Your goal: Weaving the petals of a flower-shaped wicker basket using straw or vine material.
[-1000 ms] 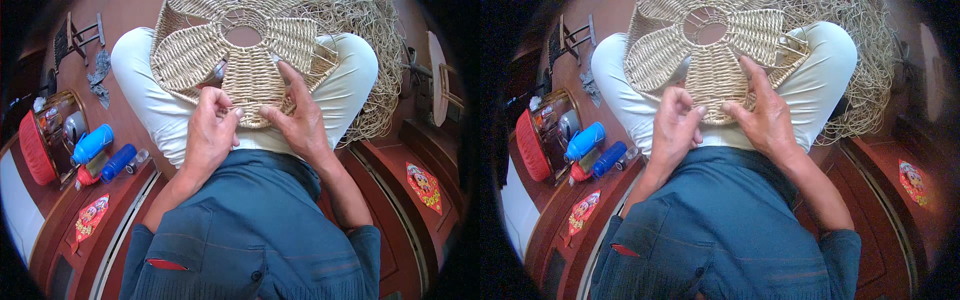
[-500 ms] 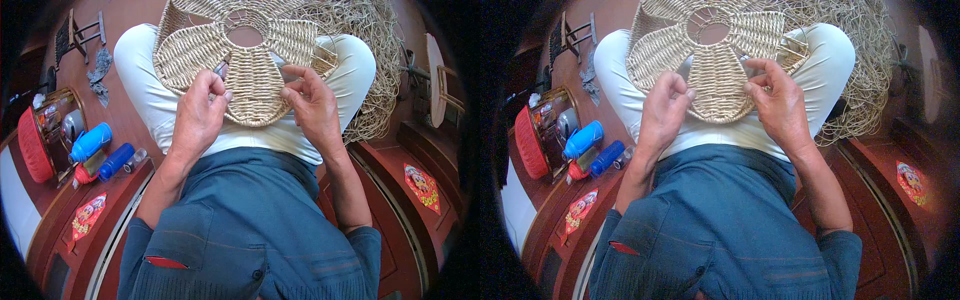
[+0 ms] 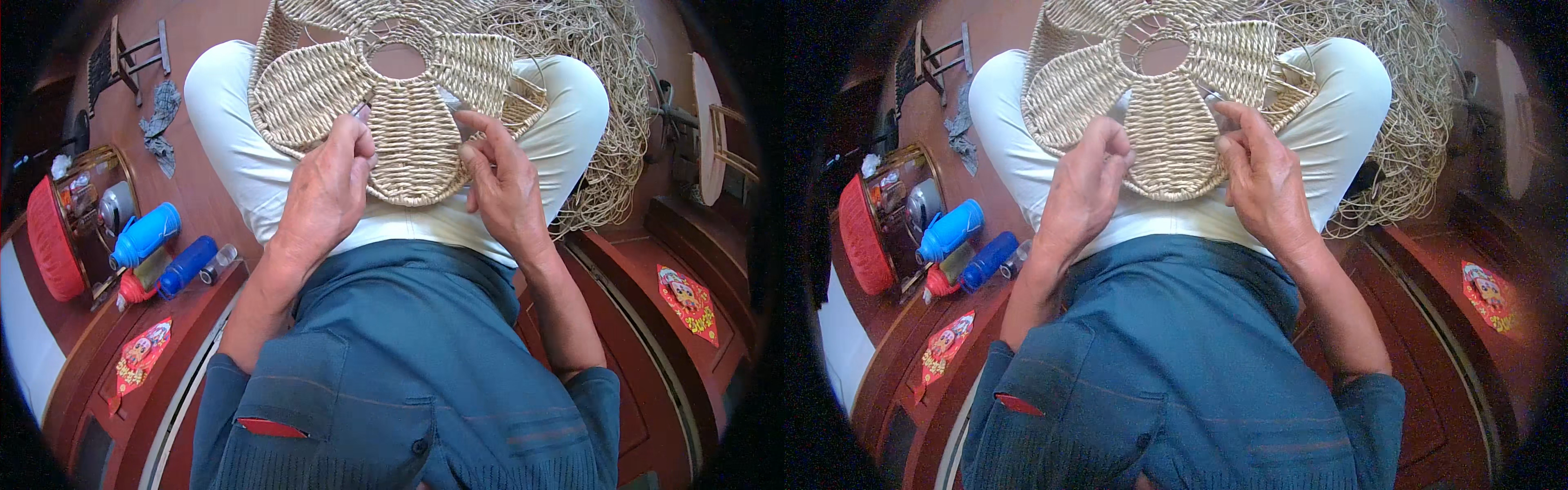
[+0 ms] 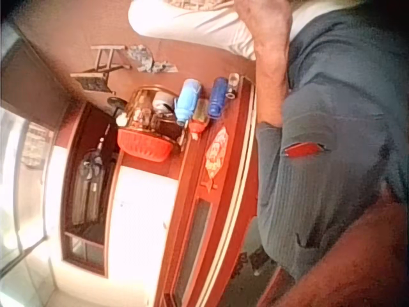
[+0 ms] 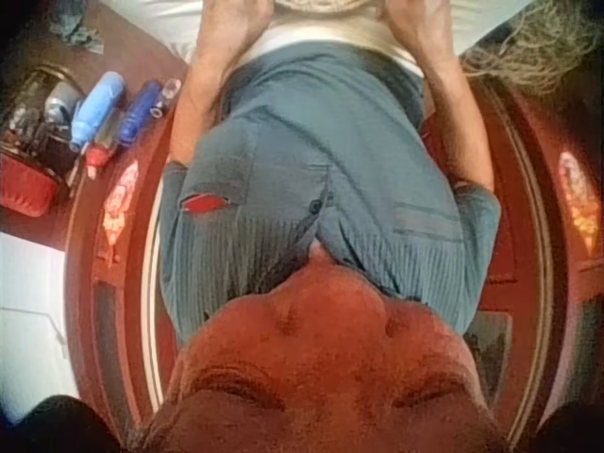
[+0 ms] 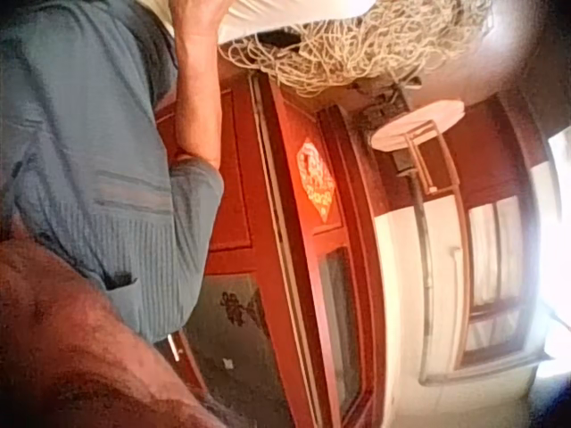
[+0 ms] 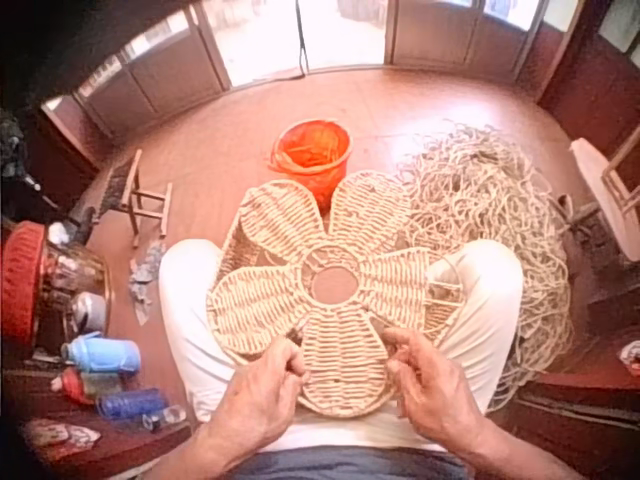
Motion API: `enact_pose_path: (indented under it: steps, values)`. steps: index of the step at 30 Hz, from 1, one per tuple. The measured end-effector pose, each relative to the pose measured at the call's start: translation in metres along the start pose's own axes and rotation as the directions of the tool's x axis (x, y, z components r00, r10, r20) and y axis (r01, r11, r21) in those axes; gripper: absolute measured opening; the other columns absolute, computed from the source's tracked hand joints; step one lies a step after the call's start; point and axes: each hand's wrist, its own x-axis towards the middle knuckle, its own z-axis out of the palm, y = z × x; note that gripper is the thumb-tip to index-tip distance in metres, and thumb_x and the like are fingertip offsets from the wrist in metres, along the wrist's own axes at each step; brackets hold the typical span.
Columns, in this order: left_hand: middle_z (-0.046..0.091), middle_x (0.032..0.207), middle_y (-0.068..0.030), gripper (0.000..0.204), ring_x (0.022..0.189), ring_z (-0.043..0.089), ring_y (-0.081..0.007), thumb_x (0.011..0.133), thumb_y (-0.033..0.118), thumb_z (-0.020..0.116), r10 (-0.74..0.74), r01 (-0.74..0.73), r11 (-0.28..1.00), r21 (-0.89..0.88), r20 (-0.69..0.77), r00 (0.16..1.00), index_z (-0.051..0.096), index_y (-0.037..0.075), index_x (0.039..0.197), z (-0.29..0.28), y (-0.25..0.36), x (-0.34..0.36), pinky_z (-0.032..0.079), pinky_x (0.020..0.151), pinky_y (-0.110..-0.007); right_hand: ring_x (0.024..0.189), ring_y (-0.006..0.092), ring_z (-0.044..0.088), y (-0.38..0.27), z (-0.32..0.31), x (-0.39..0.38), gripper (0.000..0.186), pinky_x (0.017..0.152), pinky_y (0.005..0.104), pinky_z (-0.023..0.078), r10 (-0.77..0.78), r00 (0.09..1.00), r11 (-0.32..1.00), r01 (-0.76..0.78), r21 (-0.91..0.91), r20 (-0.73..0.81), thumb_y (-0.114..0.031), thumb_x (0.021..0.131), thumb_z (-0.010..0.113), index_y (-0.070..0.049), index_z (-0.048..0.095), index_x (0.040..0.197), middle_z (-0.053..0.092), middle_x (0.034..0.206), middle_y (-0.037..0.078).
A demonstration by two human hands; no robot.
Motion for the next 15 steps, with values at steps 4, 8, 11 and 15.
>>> enact_pose_path:
  steps: [4, 8, 11, 15]
  values:
    - [0.065, 0.093, -0.0107, 0.014, 0.09, 0.068, -0.0228, 0.101, 0.007, 0.064, -0.056, 0.057, 0.992, -0.116, 0.008, 0.998, 0.055, 0.002, 0.111, -0.004, 0.002, 0.0, 0.055, 0.085, -0.038, 0.072, 0.0145, 0.064, -0.006, 0.002, -0.004, 0.044, 0.07, 0.0336, 0.054, 0.128, 0.991, 0.977, -0.135, 0.166, 0.049, -0.006, 0.105, 0.066, -0.003, 0.058, 0.148, 0.071, 0.091, 0.008]
    - [0.065, 0.097, -0.0105, 0.017, 0.093, 0.067, -0.0218, 0.1, 0.007, 0.066, -0.086, 0.09, 0.993, -0.08, 0.053, 0.995, 0.055, 0.002, 0.111, -0.007, 0.004, 0.001, 0.055, 0.088, -0.038, 0.077, 0.0109, 0.063, -0.002, 0.005, 0.002, 0.05, 0.073, 0.0292, 0.054, -0.017, 1.0, 0.999, 0.017, -0.035, 0.001, -0.005, 0.104, 0.067, -0.003, 0.055, 0.152, 0.07, 0.092, 0.005]
    - [0.065, 0.099, -0.0103, 0.018, 0.095, 0.067, -0.0206, 0.099, 0.008, 0.068, -0.105, 0.109, 0.993, -0.04, 0.095, 0.99, 0.055, 0.002, 0.11, -0.007, 0.004, 0.004, 0.055, 0.089, -0.038, 0.086, 0.0255, 0.073, -0.001, -0.002, 0.004, 0.051, 0.082, 0.042, 0.058, -0.024, 0.995, 0.998, 0.028, -0.048, 0.094, -0.005, 0.101, 0.069, -0.002, 0.055, 0.15, 0.074, 0.095, 0.015]
    - [0.065, 0.099, -0.0098, 0.018, 0.096, 0.066, -0.0201, 0.098, 0.008, 0.068, -0.079, 0.086, 0.995, -0.059, 0.114, 0.99, 0.055, 0.002, 0.11, -0.011, 0.003, 0.007, 0.055, 0.09, -0.038, 0.079, 0.0228, 0.073, -0.007, -0.004, 0.007, 0.053, 0.076, 0.0401, 0.059, -0.066, 0.992, 0.995, 0.074, -0.072, 0.106, -0.006, 0.102, 0.068, -0.001, 0.053, 0.153, 0.075, 0.098, 0.017]
